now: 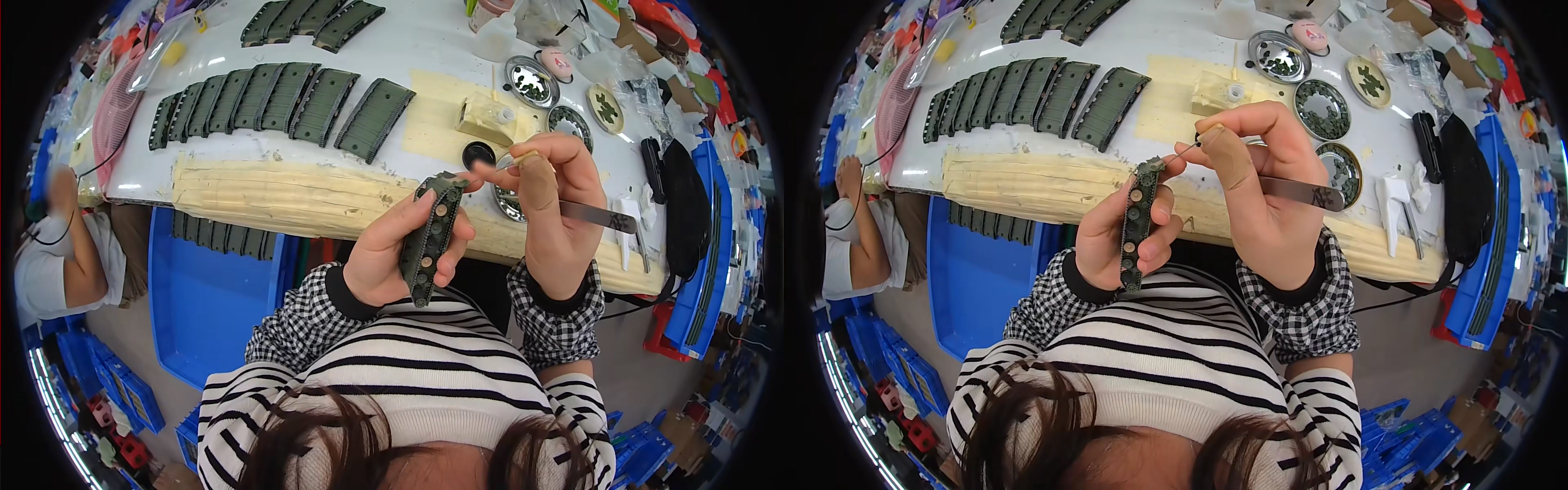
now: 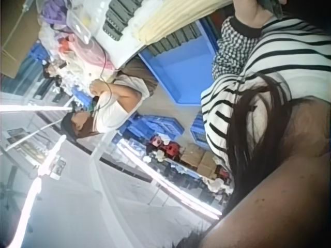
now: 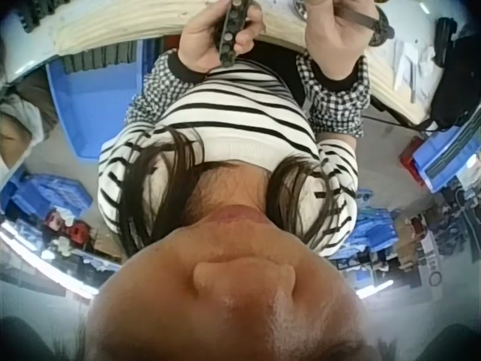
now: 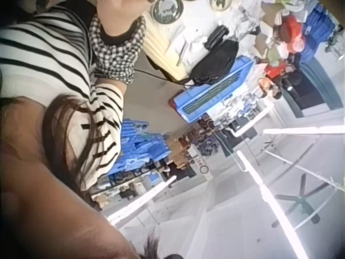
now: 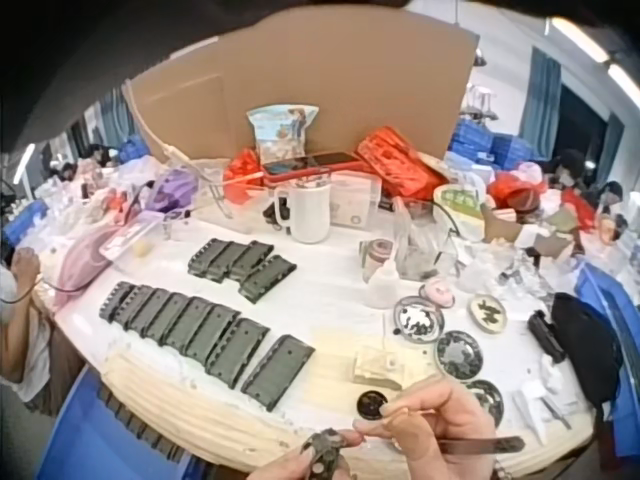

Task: Assembling small electronic or toy components into a green plastic housing using tweezers.

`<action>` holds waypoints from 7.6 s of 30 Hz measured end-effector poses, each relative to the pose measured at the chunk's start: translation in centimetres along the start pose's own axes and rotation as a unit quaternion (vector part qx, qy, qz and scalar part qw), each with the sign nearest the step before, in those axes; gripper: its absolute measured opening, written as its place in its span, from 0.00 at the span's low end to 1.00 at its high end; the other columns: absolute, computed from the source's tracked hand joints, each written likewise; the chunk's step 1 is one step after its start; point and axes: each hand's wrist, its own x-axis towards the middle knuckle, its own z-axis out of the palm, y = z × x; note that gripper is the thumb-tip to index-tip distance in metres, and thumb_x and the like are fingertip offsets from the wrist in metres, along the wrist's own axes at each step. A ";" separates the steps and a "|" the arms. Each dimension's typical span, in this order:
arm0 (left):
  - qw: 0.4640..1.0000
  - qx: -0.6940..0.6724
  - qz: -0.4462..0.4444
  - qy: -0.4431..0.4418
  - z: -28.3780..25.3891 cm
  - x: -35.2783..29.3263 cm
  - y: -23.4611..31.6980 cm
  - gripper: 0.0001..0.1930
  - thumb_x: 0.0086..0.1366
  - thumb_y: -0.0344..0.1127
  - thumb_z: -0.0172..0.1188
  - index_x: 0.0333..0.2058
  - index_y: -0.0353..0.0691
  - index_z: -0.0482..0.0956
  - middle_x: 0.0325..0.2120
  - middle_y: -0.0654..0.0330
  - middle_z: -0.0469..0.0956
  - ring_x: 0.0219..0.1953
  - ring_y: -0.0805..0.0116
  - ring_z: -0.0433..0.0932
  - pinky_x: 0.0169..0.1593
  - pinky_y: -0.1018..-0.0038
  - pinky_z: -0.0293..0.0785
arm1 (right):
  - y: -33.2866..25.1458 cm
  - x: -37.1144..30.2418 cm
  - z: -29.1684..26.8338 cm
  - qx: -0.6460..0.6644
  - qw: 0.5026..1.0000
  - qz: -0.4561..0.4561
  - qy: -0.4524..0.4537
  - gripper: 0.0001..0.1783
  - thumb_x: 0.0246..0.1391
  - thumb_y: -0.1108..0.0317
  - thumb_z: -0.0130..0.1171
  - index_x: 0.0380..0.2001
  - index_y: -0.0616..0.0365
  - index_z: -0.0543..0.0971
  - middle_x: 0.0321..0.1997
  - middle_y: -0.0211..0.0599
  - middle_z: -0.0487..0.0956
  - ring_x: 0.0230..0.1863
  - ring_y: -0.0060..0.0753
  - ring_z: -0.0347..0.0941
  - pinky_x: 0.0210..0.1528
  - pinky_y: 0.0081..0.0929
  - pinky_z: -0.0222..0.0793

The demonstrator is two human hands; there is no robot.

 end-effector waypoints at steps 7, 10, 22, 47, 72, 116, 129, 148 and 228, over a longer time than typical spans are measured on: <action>0.996 0.090 0.019 0.001 0.2 0.0 0.6 0.29 0.74 0.45 0.39 0.67 0.35 0.48 0.42 0.53 0.74 0.32 0.67 0.76 0.33 0.73 0.77 | 0.0 1.2 -0.5 -0.048 0.993 -0.031 0.100 0.11 0.62 0.69 0.55 0.40 0.69 0.73 0.38 0.37 0.76 0.33 0.21 0.76 0.37 0.20 0.76; 0.980 0.187 0.044 0.043 1.6 -0.1 1.4 0.31 0.74 0.46 0.37 0.69 0.38 0.43 0.52 0.46 0.70 0.42 0.66 0.75 0.48 0.69 0.75 | 1.2 2.8 -2.3 -0.266 0.951 -0.092 0.130 0.07 0.57 0.72 0.60 0.36 0.66 0.77 0.33 0.33 0.76 0.30 0.19 0.75 0.30 0.18 0.70; 0.762 0.634 0.126 0.040 2.1 -1.1 2.3 0.27 0.71 0.32 0.48 0.66 0.34 0.55 0.61 0.56 0.65 0.59 0.72 0.66 0.62 0.75 0.59 | 0.1 1.9 -1.0 -0.243 0.956 -0.134 0.093 0.04 0.58 0.76 0.57 0.35 0.65 0.77 0.37 0.35 0.75 0.35 0.19 0.74 0.37 0.16 0.70; 0.691 0.693 0.203 0.015 1.7 -0.6 1.7 0.26 0.67 0.32 0.53 0.62 0.32 0.63 0.47 0.48 0.73 0.46 0.59 0.72 0.53 0.70 0.65 | 0.5 0.5 0.2 -0.064 0.996 -0.047 -0.042 0.06 0.61 0.76 0.53 0.39 0.69 0.73 0.38 0.37 0.75 0.38 0.22 0.76 0.40 0.15 0.72; 0.989 0.135 0.042 0.044 0.9 -0.9 2.1 0.30 0.73 0.42 0.42 0.65 0.28 0.48 0.37 0.55 0.76 0.31 0.72 0.72 0.32 0.77 0.75 | 0.1 1.6 -2.6 -0.385 0.902 -0.189 0.043 0.46 0.62 0.34 0.23 0.38 0.66 0.80 0.30 0.41 0.75 0.29 0.29 0.71 0.33 0.24 0.66; 0.998 0.029 -0.030 0.039 0.7 -0.9 1.8 0.28 0.73 0.43 0.44 0.64 0.31 0.55 0.32 0.58 0.78 0.29 0.75 0.76 0.31 0.80 0.75 | -3.8 1.6 -2.4 -0.344 0.887 -0.210 -0.227 0.14 0.36 0.74 0.71 0.31 0.62 0.82 0.30 0.38 0.81 0.34 0.36 0.79 0.45 0.35 0.78; 0.843 0.510 0.172 0.015 0.8 -1.1 3.2 0.23 0.70 0.36 0.52 0.58 0.28 0.64 0.44 0.48 0.79 0.49 0.62 0.78 0.54 0.70 0.73 | -1.7 -1.7 -2.8 -0.174 0.978 -0.110 -0.037 0.10 0.56 0.73 0.58 0.39 0.66 0.80 0.31 0.41 0.82 0.33 0.32 0.78 0.39 0.24 0.71; 0.630 0.717 0.234 0.186 0.5 -0.6 2.1 0.34 0.60 0.37 0.65 0.60 0.30 0.60 0.44 0.51 0.75 0.42 0.69 0.77 0.45 0.73 0.75 | -0.6 -3.3 -1.3 -0.198 0.974 -0.093 -0.064 0.05 0.54 0.80 0.58 0.35 0.63 0.78 0.33 0.42 0.82 0.29 0.30 0.74 0.34 0.23 0.69; 0.044 0.933 0.209 0.290 -2.1 -3.9 17.2 0.34 0.58 0.60 0.57 0.52 0.35 0.75 0.42 0.35 0.74 0.47 0.45 0.72 0.52 0.57 0.69 | -0.1 -5.2 -0.9 -0.200 0.971 -0.051 -0.123 0.05 0.56 0.79 0.53 0.34 0.65 0.77 0.34 0.47 0.81 0.34 0.32 0.75 0.42 0.23 0.67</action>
